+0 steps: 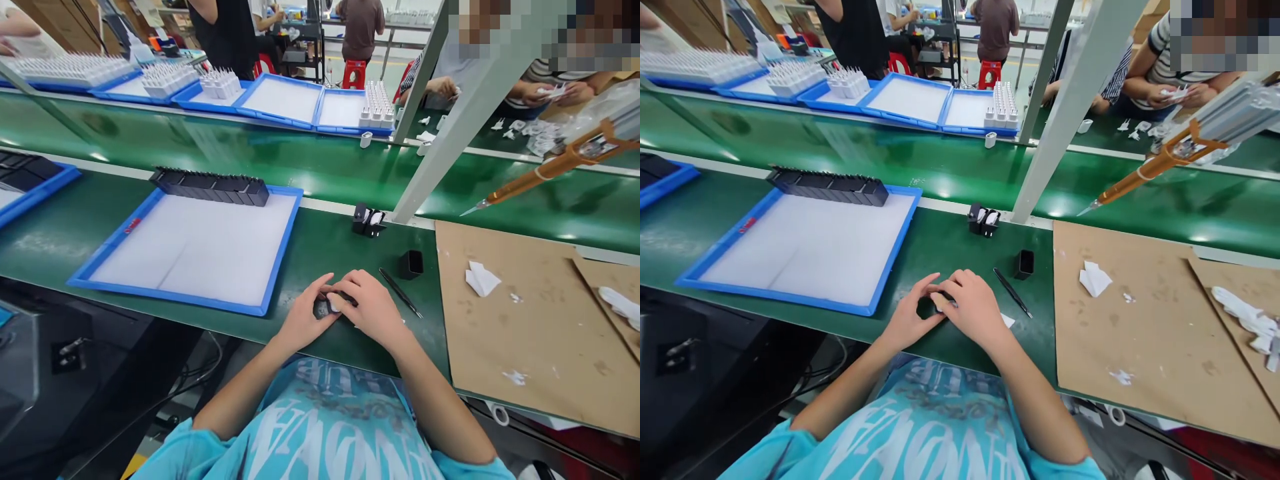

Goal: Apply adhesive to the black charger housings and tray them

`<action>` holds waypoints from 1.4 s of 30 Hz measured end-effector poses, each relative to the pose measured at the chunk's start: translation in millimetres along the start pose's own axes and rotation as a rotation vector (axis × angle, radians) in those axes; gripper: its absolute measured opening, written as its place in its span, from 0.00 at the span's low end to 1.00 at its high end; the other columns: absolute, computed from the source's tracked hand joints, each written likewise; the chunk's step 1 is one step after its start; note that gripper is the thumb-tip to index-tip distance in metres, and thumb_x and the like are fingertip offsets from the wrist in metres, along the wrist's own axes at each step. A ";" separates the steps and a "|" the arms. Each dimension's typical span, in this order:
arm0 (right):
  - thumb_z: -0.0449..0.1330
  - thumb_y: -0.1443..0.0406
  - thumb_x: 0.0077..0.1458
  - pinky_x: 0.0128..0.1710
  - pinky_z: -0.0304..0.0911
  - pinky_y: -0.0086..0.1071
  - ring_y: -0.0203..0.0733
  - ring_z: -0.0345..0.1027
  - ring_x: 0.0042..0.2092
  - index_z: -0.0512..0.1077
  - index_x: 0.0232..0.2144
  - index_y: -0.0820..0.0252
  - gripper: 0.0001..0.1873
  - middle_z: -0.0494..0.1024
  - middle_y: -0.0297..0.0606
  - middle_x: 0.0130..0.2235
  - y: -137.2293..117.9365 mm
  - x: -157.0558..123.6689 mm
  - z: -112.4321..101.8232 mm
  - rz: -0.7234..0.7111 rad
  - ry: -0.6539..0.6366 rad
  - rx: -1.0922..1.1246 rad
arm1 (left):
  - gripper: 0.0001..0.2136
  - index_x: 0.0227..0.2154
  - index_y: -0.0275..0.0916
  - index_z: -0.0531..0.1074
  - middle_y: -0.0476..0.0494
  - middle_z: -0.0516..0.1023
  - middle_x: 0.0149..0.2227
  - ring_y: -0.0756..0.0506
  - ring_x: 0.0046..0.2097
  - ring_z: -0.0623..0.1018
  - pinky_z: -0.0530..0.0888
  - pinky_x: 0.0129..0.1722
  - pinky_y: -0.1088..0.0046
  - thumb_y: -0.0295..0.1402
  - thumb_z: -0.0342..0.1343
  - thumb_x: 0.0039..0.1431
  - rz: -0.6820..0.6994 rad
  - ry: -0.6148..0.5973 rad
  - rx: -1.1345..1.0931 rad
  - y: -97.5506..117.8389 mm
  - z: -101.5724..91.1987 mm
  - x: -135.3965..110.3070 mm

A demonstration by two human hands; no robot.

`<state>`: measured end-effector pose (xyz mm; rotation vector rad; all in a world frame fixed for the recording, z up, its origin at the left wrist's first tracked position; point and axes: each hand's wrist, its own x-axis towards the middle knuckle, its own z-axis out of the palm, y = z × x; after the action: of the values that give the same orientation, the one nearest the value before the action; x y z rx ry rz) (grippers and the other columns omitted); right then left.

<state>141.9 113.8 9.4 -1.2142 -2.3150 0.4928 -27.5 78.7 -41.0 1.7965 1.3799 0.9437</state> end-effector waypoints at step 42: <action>0.59 0.57 0.57 0.33 0.69 0.31 0.37 0.71 0.32 0.71 0.37 0.57 0.10 0.76 0.37 0.33 14.7 -50.9 6.0 0.254 0.188 0.203 | 0.37 0.61 0.46 0.56 0.39 0.64 0.61 0.37 0.60 0.66 0.68 0.57 0.57 0.34 0.67 0.49 0.074 -0.454 0.016 7.8 -15.2 -5.9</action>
<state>173.3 78.7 -15.5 -1.3950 -1.9146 0.6544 -37.8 72.5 -27.4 1.9343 1.0414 0.5130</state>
